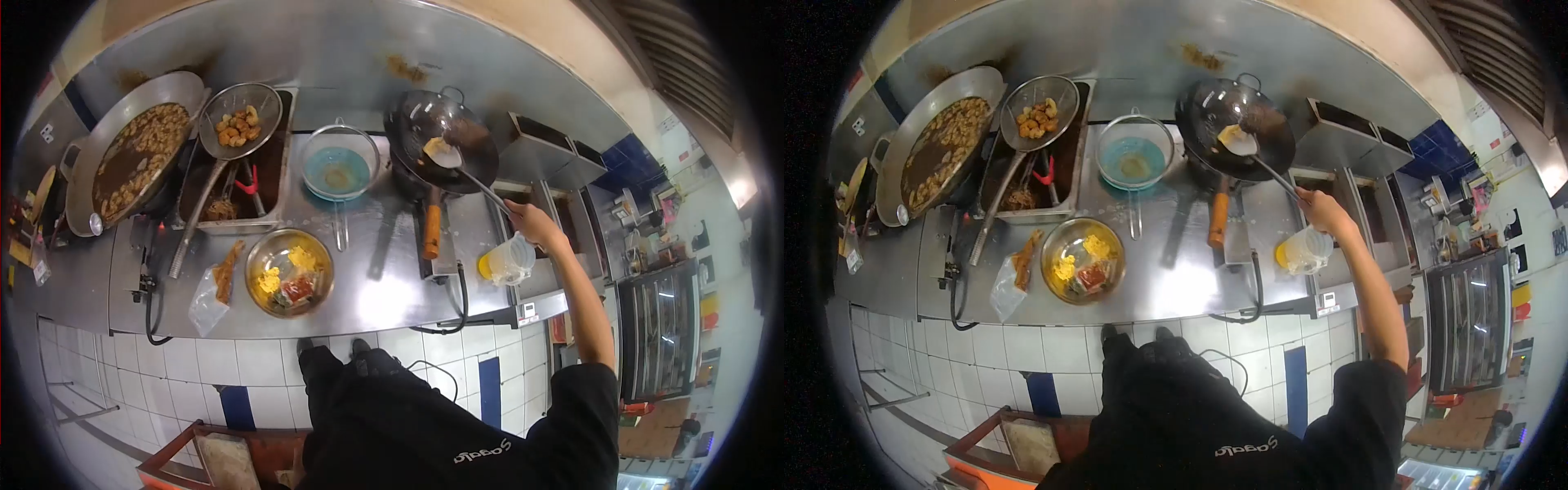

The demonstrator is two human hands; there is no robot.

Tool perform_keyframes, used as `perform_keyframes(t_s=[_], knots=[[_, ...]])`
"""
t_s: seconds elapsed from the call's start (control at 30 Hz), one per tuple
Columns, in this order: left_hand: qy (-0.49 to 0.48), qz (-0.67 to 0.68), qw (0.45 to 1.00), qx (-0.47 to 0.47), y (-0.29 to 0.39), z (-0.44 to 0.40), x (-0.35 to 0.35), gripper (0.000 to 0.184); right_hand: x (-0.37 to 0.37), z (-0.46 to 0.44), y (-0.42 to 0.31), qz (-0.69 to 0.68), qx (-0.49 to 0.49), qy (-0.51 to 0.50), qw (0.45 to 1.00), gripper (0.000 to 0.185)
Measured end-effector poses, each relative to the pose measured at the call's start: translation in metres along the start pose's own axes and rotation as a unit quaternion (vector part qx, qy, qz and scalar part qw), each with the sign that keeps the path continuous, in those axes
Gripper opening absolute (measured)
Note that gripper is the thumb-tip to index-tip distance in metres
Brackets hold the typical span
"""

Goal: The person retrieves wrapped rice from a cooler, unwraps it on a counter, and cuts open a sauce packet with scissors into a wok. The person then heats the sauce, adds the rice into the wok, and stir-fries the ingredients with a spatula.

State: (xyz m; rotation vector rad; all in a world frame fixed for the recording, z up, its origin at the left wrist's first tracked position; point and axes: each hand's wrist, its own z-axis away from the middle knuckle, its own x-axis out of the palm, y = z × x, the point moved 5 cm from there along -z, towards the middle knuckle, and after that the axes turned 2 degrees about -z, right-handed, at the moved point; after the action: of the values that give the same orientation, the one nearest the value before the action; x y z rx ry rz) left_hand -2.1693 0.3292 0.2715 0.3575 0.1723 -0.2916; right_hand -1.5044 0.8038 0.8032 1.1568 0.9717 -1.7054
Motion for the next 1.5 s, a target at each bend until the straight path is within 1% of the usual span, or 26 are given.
perform_keyframes(t_s=[0.07, 0.1, 0.13, 0.2, 0.23, 0.33, 0.4, 0.43, 0.53, 0.57, 0.67, 0.73, 0.8, 0.83, 0.87, 0.93, 0.97, 1.0, 1.07, 1.17, 1.23, 1.27, 1.3, 1.33, 1.4, 1.5], knots=[[0.012, 0.073, 0.997, 0.018, 0.022, -0.023, -0.023, 0.032, -0.027, 0.007, -0.028, 0.02, -0.008, -0.008, 1.0, 0.036], [0.019, 0.113, 0.993, 0.028, 0.031, -0.032, -0.04, 0.03, -0.025, 0.003, -0.016, -0.067, 0.024, -0.05, 0.996, 0.036], [0.028, 0.161, 0.986, 0.04, 0.042, -0.046, -0.057, 0.028, -0.032, 0.013, -0.035, -0.049, 0.065, -0.043, 0.996, 0.036], [0.053, 0.28, 0.956, 0.067, 0.07, -0.068, -0.092, 0.025, -0.01, -0.013, -0.037, -0.027, -0.012, 0.027, 0.999, 0.037], [0.067, 0.312, 0.945, 0.069, 0.085, -0.071, -0.109, 0.023, 0.001, -0.019, -0.046, -0.023, 0.0, 0.026, 0.999, 0.038], [0.086, 0.27, 0.958, 0.046, 0.14, -0.045, -0.152, 0.03, 0.015, -0.042, -0.043, -0.024, -0.004, 0.045, 0.999, 0.039], [0.081, 0.22, 0.97, 0.066, 0.145, -0.048, -0.181, 0.035, -0.001, -0.021, -0.056, -0.227, 0.127, -0.03, 0.965, 0.041], [0.083, 0.226, 0.969, 0.059, 0.139, -0.054, -0.19, 0.036, -0.004, -0.014, -0.065, -0.269, 0.149, -0.027, 0.951, 0.043], [0.088, 0.232, 0.968, 0.021, 0.116, -0.071, -0.21, 0.038, 0.019, -0.029, -0.063, -0.225, 0.11, 0.009, 0.968, 0.042], [0.085, 0.228, 0.97, 0.022, 0.112, -0.073, -0.213, 0.038, 0.023, -0.028, -0.069, -0.141, 0.098, 0.004, 0.985, 0.042], [0.069, 0.192, 0.978, -0.032, 0.096, -0.071, -0.216, 0.04, 0.002, -0.007, -0.088, -0.195, 0.138, -0.022, 0.971, 0.042], [0.055, 0.17, 0.983, -0.038, 0.093, -0.08, -0.214, 0.043, 0.006, -0.006, -0.085, -0.232, 0.155, -0.021, 0.96, 0.041], [0.049, 0.183, 0.981, -0.038, 0.084, -0.094, -0.208, 0.044, 0.014, -0.003, -0.084, -0.211, 0.106, -0.022, 0.972, 0.042], [0.008, 0.179, 0.984, -0.003, 0.081, -0.109, -0.2, 0.044, 0.012, -0.002, -0.086, -0.111, 0.105, -0.061, 0.986, 0.042], [-0.019, 0.185, 0.982, 0.031, 0.074, -0.123, -0.198, 0.044, 0.0, 0.006, -0.087, -0.106, 0.066, -0.048, 0.991, 0.042], [0.013, 0.186, 0.982, -0.007, 0.074, -0.123, -0.192, 0.045, -0.018, 0.021, -0.09, -0.078, 0.12, -0.051, 0.988, 0.038], [0.021, 0.17, 0.985, 0.019, 0.097, -0.108, -0.195, 0.043, -0.014, 0.024, -0.071, -0.125, 0.072, -0.046, 0.988, 0.039], [0.036, 0.173, 0.984, 0.0, 0.112, -0.102, -0.197, 0.042, -0.01, 0.035, -0.092, -0.182, 0.148, -0.055, 0.97, 0.04], [0.062, 0.211, 0.976, 0.006, 0.132, -0.089, -0.198, 0.041, -0.002, 0.048, -0.108, -0.174, 0.169, -0.068, 0.968, 0.038], [0.05, 0.178, 0.983, 0.0, 0.128, -0.093, -0.207, 0.036, -0.003, 0.032, -0.052, -0.218, 0.143, -0.047, 0.964, 0.036], [0.052, 0.135, 0.971, 0.191, 0.108, -0.148, -0.205, 0.033, 0.005, 0.031, -0.049, -0.129, 0.119, 0.008, 0.984, 0.036], [0.03, 0.225, 0.972, 0.056, 0.122, -0.124, -0.211, 0.035, 0.006, 0.044, -0.076, -0.151, 0.155, 0.004, 0.976, 0.036], [0.004, 0.268, 0.961, 0.063, 0.124, -0.122, -0.215, 0.035, 0.001, 0.05, -0.09, -0.144, 0.16, -0.028, 0.976, 0.035], [0.007, 0.249, 0.968, 0.041, 0.126, -0.122, -0.22, 0.034, -0.006, 0.048, -0.089, -0.113, 0.134, -0.029, 0.984, 0.035], [0.039, 0.2, 0.979, 0.015, 0.13, -0.109, -0.23, 0.035, -0.028, 0.064, -0.1, -0.186, 0.179, -0.045, 0.965, 0.036], [0.063, 0.189, 0.98, 0.001, 0.128, -0.095, -0.238, 0.036, -0.036, 0.07, -0.087, -0.165, 0.179, -0.066, 0.968, 0.037]])
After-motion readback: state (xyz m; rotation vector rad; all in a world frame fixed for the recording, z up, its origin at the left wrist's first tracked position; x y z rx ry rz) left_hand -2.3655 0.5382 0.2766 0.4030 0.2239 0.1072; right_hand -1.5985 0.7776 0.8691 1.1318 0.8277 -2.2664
